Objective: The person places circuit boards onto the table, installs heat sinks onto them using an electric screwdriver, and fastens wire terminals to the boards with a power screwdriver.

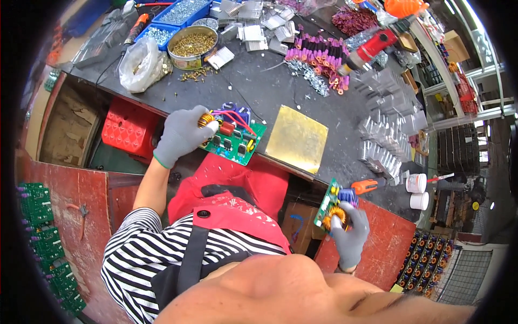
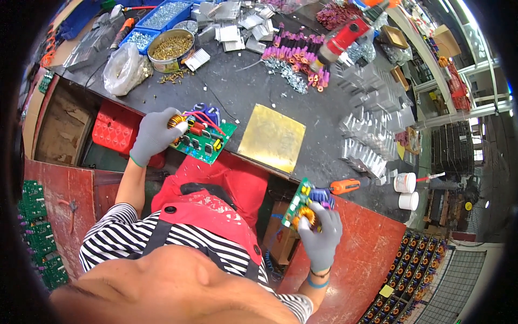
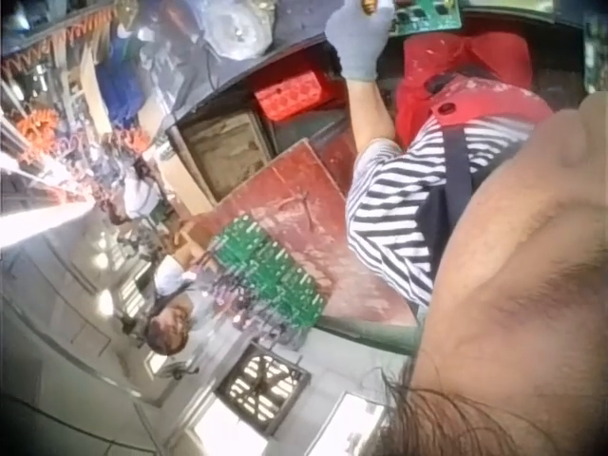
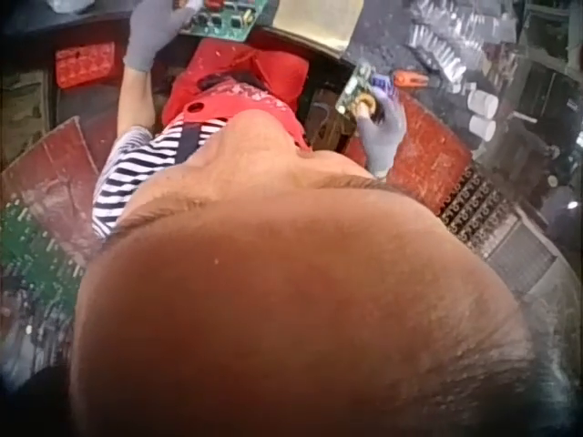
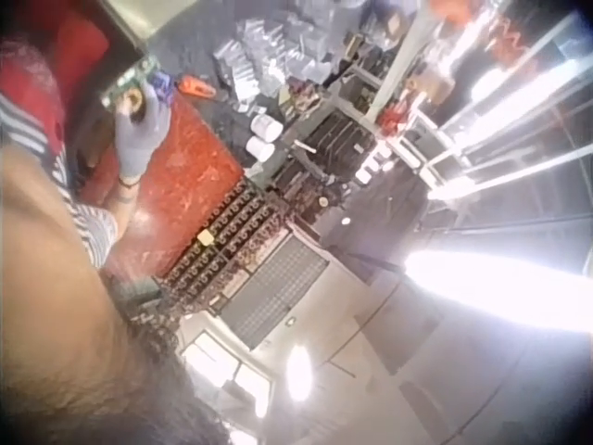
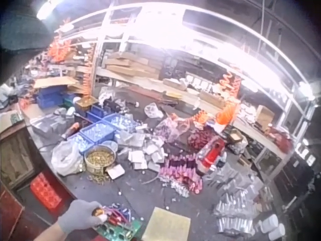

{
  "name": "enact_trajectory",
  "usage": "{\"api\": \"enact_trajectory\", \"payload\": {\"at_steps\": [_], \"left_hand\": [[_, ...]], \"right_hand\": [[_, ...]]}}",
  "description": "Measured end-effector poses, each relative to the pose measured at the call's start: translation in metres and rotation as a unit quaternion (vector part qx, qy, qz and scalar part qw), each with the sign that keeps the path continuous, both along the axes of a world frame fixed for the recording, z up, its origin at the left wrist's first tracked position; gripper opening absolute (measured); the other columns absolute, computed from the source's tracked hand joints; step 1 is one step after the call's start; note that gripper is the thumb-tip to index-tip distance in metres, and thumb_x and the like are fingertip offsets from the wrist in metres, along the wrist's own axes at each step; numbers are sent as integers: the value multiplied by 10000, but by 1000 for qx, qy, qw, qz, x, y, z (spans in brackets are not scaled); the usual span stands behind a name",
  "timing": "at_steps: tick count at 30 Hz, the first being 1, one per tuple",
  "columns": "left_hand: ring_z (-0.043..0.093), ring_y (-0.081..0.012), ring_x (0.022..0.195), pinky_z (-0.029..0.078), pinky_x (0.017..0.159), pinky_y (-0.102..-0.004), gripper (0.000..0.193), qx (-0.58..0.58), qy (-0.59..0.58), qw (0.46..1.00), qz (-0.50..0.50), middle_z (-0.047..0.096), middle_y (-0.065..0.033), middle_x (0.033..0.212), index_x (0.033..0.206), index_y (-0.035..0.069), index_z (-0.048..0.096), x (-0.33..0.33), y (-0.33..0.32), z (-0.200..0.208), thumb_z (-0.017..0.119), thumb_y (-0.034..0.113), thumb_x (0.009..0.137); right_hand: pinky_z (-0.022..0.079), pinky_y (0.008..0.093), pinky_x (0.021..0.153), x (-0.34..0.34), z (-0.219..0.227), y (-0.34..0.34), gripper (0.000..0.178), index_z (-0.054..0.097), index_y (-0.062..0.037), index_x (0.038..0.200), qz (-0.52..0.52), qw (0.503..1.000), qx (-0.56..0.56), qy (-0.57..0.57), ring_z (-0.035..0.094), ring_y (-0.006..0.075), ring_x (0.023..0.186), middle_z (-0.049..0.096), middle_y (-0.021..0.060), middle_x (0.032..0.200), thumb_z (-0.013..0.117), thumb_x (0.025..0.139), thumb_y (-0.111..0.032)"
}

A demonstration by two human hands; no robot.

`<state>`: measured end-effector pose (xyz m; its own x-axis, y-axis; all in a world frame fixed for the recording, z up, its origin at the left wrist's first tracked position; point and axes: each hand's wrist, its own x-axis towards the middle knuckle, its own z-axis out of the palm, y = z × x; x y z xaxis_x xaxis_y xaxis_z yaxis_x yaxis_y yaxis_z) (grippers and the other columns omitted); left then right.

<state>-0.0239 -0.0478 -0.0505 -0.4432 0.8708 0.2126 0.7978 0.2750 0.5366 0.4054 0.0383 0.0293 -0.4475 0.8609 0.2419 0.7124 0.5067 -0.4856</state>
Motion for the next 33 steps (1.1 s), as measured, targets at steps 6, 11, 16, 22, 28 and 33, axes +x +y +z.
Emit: {"api": "enact_trajectory", "payload": {"at_steps": [6,11,16,22,28,33], "left_hand": [[661,-347,594,502,554,-465,314,-17,105,994,-13,645,-132,651,980,101,631,10,43,5,698,375,840],[661,-330,582,500,530,-457,293,9,139,990,-25,647,-111,657,951,107,605,3,78,-18,695,364,842],[672,-334,587,512,514,-456,327,43,144,988,-19,655,-123,649,982,75,609,-6,83,-32,674,368,850],[670,-298,587,512,519,-407,336,99,58,993,1,657,-108,669,1033,82,608,5,29,-11,726,314,821],[667,-284,575,485,485,-410,317,80,109,991,-4,653,-92,675,1009,85,596,3,44,-32,712,318,828],[671,-307,591,495,490,-429,306,92,137,986,-23,655,-104,690,961,96,579,-11,81,-46,693,353,841]], "right_hand": [[491,454,732,-108,-38,92,321,686,-115,1019,122,982,127,-61,601,337,813,613,112,836,771,717,-187],[486,452,776,-140,-77,127,327,696,-146,1040,106,970,183,-122,604,320,878,616,94,864,757,729,-228],[480,449,774,-141,-76,126,345,691,-132,1047,115,971,167,-125,593,317,874,603,93,857,761,724,-230],[474,435,754,-129,-71,106,390,667,-124,1078,146,966,172,-125,572,295,839,567,79,845,775,709,-192],[473,437,754,-137,-85,103,377,678,-125,1066,147,965,173,-132,570,294,840,565,86,848,775,712,-209],[479,448,779,-143,-90,111,357,684,-123,1049,141,967,170,-129,584,303,871,590,85,859,771,718,-225]]}}
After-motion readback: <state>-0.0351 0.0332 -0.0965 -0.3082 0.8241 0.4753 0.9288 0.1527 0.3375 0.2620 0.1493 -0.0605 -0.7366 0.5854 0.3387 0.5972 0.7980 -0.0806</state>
